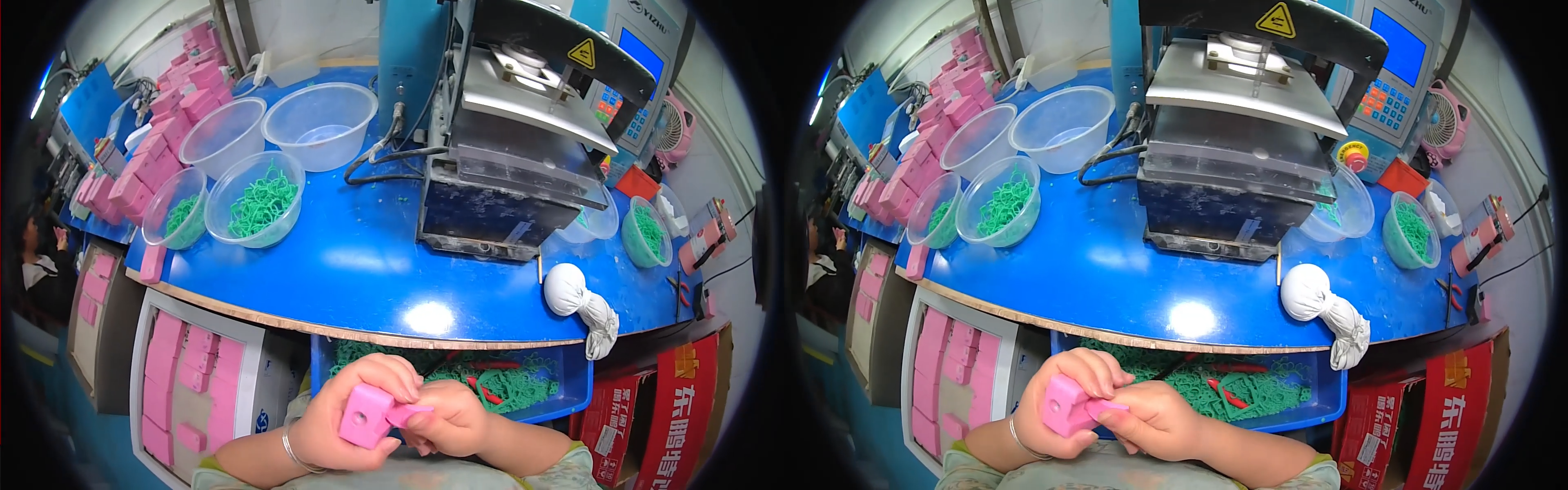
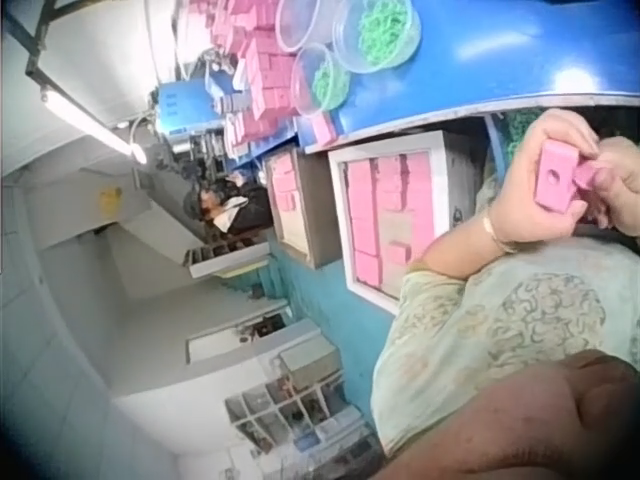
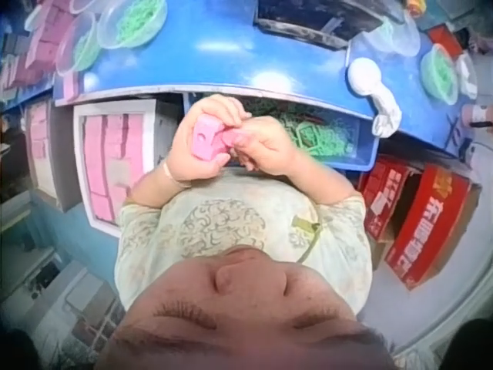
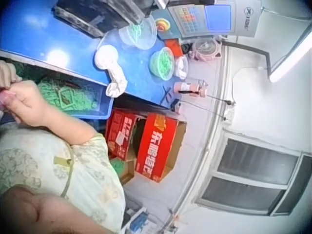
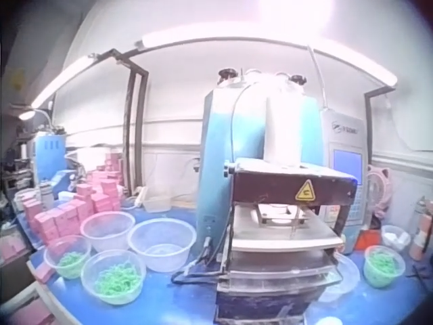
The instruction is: Manually assembling small green plastic rings and components into pink molded blocks at a workstation.
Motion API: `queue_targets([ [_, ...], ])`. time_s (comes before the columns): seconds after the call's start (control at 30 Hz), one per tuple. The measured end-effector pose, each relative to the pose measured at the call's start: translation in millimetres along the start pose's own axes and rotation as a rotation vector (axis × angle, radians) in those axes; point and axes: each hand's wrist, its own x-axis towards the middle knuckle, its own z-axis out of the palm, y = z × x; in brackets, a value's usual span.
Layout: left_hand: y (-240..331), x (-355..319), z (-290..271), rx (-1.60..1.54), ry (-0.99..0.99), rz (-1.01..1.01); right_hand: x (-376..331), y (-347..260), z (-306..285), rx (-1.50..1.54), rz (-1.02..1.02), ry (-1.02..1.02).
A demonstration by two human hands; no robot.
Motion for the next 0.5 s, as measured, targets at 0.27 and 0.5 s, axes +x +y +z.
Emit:
queue_targets([
  [0.27, 2, 1, 14, -0.552, 0.324, -0.252, 1, -2, 19, 0.567, 0.19, 0.223],
  [0.5, -7, 4, -3, -1.077, 0.539, -0.098, 1, -8, 10, 0.65, -0.081, 0.55],
])
